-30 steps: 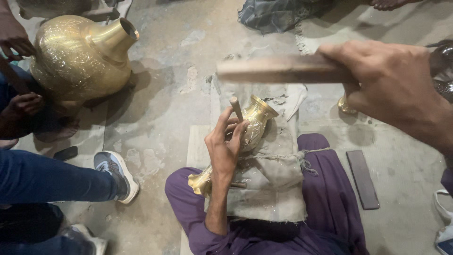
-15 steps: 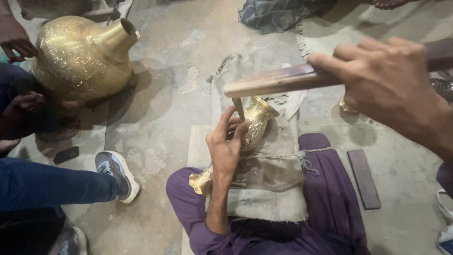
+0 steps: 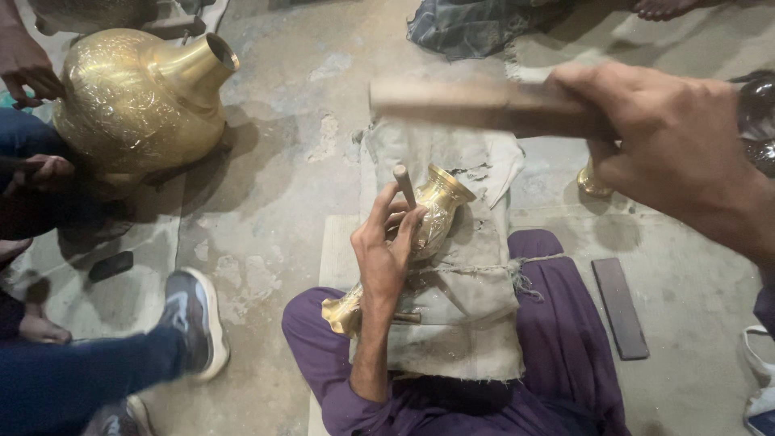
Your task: The person sits cross-legged on the floor holding a small punch against a brass vase resting on a cloth pad, striking the punch with a wooden mallet to chase engraved patterns into the metal. They reposition the punch around the vase surface and at the end set the finished vase upright on the pad.
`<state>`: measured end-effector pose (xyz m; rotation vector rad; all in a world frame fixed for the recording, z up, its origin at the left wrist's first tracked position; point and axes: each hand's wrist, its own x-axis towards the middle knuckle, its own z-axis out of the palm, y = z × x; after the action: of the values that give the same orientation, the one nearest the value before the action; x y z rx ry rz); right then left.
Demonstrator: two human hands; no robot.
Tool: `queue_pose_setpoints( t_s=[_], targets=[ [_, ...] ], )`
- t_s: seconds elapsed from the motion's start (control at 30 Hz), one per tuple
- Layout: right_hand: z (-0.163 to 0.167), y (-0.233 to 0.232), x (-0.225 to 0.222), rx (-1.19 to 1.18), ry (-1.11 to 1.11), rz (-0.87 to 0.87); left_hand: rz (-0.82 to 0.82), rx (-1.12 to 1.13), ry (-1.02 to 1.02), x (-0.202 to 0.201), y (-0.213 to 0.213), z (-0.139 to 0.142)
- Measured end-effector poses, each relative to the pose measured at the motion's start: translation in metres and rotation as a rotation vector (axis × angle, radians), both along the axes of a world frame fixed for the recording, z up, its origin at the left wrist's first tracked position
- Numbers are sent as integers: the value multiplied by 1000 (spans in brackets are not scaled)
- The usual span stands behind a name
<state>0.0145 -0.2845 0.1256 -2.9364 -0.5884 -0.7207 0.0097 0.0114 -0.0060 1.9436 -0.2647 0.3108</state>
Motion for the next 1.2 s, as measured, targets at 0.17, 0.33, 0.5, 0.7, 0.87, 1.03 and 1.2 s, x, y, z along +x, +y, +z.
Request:
queue_pose_setpoints(
  t_s=[0.17, 0.33, 0.5, 0.7, 0.87, 1.03, 1.2],
  targets=[
    [0, 3, 1, -214, 235, -111, 12, -5, -15, -1, -1, 0],
    [-7, 6, 5, 280, 242, 6, -4, -5, -23, -1, -1, 5],
    [-16, -1, 5, -303, 33, -69, -35, -16, 8, 0, 0, 5],
    [-25, -1, 4, -84, 225, -85, -46, 16, -36, 1, 1, 1],
    [-19, -4, 2, -224, -38, -72, -22, -26, 15, 1, 0, 0],
    [-9, -3, 5, 125, 140, -15, 15, 14, 0, 1, -1, -1],
    [-5, 3, 8, -349, 159, -97, -1, -1, -38, 1, -1, -2]
  ],
)
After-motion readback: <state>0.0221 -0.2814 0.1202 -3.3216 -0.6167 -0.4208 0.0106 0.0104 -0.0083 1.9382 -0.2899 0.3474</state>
